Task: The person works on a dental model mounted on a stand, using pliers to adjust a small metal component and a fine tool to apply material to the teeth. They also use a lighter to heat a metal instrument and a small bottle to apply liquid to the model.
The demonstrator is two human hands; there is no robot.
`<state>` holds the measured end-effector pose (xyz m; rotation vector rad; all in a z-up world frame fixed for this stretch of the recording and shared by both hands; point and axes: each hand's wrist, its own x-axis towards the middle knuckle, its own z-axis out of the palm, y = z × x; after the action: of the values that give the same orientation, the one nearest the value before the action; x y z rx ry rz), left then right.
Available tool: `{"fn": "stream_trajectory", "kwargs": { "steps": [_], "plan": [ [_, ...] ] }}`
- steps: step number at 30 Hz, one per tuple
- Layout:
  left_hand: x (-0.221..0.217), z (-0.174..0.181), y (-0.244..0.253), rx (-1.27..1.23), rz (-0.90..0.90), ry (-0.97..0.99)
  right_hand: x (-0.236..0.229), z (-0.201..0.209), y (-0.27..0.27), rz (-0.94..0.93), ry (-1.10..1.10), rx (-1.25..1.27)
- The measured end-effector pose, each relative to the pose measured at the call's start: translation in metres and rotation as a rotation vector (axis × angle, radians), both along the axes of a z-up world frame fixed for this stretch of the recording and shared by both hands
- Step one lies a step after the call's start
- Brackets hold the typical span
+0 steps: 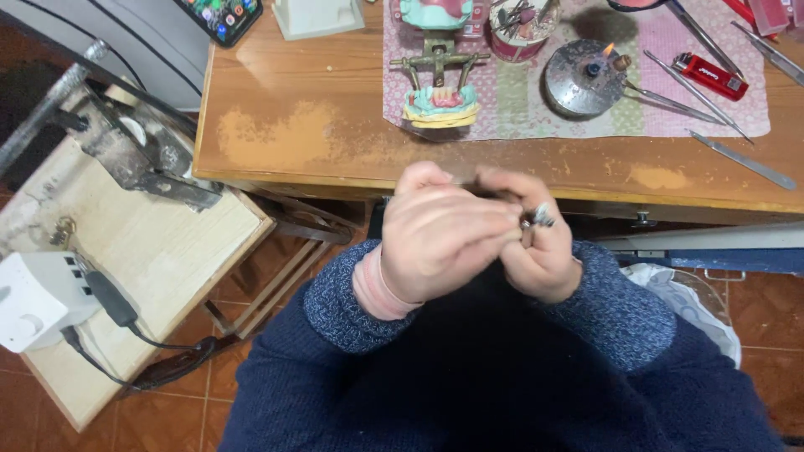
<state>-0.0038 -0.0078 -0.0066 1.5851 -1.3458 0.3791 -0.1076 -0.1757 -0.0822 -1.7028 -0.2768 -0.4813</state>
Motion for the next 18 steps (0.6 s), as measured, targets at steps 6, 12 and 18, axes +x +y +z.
{"fn": "stream_trajectory", "kwargs": {
  "steps": [6, 12, 18],
  "plan": [
    [-0.004, -0.044, -0.01, -0.206, -0.201, 0.821, -0.011, 0.01, -0.015, -0.266, 0.021, 0.146],
    [0.0, -0.06, -0.02, -0.372, -0.433, 1.384, -0.033, -0.001, -0.083, -0.724, -0.08, -0.162],
    [0.003, -0.071, -0.03, -0.417, -0.492, 1.369, -0.054, -0.003, -0.199, -1.031, 0.223, -0.63]
  ]
}}
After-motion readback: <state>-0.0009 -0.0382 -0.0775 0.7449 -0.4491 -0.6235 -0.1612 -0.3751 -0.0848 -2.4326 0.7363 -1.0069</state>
